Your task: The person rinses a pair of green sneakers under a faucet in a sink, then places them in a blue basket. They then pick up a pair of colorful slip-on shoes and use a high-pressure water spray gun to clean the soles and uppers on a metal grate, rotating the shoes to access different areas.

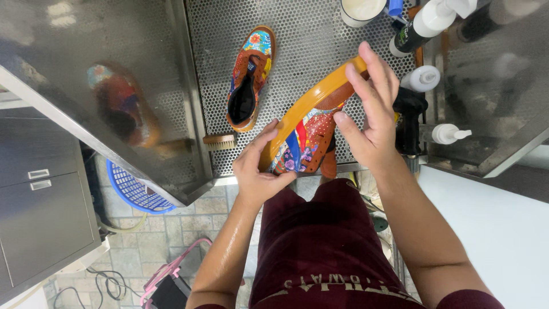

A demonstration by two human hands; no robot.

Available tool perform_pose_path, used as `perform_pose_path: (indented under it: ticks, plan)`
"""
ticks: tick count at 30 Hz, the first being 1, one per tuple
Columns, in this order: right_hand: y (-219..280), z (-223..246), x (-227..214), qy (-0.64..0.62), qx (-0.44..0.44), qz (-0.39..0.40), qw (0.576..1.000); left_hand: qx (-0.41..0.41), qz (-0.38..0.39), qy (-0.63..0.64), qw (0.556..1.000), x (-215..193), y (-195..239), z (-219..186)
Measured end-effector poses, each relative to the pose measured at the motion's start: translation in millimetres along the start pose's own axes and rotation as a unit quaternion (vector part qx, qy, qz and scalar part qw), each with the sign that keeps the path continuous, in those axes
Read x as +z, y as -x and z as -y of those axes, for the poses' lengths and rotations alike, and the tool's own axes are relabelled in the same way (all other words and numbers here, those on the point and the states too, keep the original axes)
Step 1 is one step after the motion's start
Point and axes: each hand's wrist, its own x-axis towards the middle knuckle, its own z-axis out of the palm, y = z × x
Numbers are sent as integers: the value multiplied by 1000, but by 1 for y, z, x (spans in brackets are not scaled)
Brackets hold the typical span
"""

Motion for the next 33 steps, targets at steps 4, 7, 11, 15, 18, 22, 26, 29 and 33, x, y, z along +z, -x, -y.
perform_pose_path:
  ticks: [4,7,11,15,18,22,26,29,33]
  plan:
    - [-1,0,-2,15,-4,2,1000,-22,8,64,998,2,4,6]
    - [-1,1,-5,25,-3,8,1000,-43,14,105,993,2,7,10]
    - [-3,3,-6,32,-6,8,999,-46,14,127,991,2,7,14]
    - [-2,4,-6,24,-4,9,1000,-40,12,118,992,2,8,15]
    - [-2,4,-6,21,-3,9,1000,-38,13,121,992,1,6,13]
    - [-1,6,-5,20,-2,6,1000,-31,15,85,996,-2,3,9]
    - [-1,7,-4,21,-8,7,1000,-6,8,27,1000,-4,-1,5]
    - [1,7,-4,19,-7,6,1000,11,6,-4,1000,-7,-3,3]
    - [2,5,-2,6,-8,-1,1000,31,0,-18,999,-8,-5,2]
